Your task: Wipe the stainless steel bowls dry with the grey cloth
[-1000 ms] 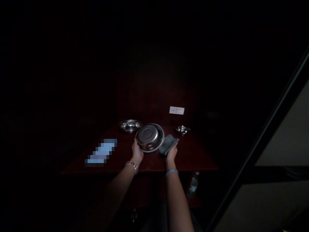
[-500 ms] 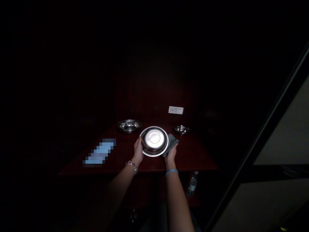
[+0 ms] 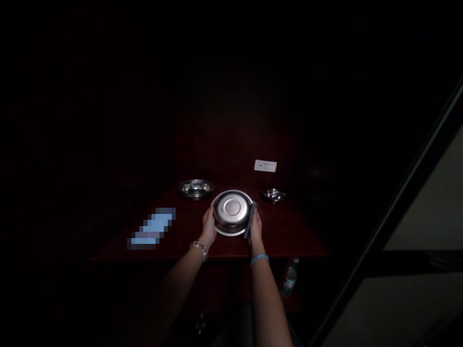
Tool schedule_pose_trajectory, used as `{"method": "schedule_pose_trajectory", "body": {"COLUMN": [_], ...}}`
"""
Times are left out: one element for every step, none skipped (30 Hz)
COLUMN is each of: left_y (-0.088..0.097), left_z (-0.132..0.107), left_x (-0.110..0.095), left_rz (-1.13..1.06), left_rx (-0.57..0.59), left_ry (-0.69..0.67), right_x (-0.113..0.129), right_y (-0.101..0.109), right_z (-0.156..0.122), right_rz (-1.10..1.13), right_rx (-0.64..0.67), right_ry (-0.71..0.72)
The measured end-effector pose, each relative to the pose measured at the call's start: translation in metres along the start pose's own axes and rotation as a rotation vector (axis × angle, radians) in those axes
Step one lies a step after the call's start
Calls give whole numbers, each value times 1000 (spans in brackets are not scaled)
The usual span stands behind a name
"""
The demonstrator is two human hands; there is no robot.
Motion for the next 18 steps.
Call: {"method": "schedule_pose_trajectory", "body": {"left_y": [0, 0, 0, 0, 0, 0, 0, 0, 0, -1, -2, -2, -3, -4, -5, -6, -6, -7], "left_z": [0, 0, 1, 1, 1, 1, 1, 0, 0, -1, -1, -2, -3, -3, -3, -3, -3, -3], "left_x": [0, 1, 1, 1, 1, 1, 1, 1, 0, -1, -1, -2, -3, -3, -3, -3, -2, -1], "left_rz": [-2, -2, -1, 0, 0, -2, -4, -4, -1, 5, 12, 19, 22, 21, 16, 12, 10, 11], "left_rx": [-5, -7, -9, -10, -10, -10, -11, -11, -12, -12, -10, -5, 3, 15, 27, 39, 49, 57], "left_ry": [4, 7, 7, 6, 5, 6, 10, 16, 24, 33, 41, 46, 49, 50, 50, 46, 41, 35], "right_x": [1, 2, 2, 3, 4, 4, 5, 5, 5, 5, 5, 5, 5, 6, 6, 7, 8, 8], "right_y": [0, 0, 1, 1, 1, 2, 2, 2, 3, 3, 3, 3, 3, 3, 3, 2, 3, 3], "right_z": [-1, -2, -3, -4, -5, -5, -6, -6, -6, -5, -5, -5, -6, -6, -6, -7, -8, -8], "right_rz": [-19, -39, -64, -92, -122, -151, -177, -199, -216, -225, -229, -229, -224, -214, -203, -192, -181, -172], "right_rx": [-9, -22, -36, -50, -62, -72, -81, -89, -95, -103, -111, -121, -134, -148, -160, -175, -190, -206], "right_ry": [1, -1, -5, -10, -15, -16, -13, -8, -2, 4, 7, 8, 7, 3, -4, -10, -14, -15]}}
Point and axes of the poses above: each hand's wrist, its own z-axis towards the middle knuckle, its own y-axis out of the back of the hand, x = y × z, the point moved 3 cm from there along z, towards the middle knuckle, and after that the axes turned 1 degree about x, right-handed, at the moved point
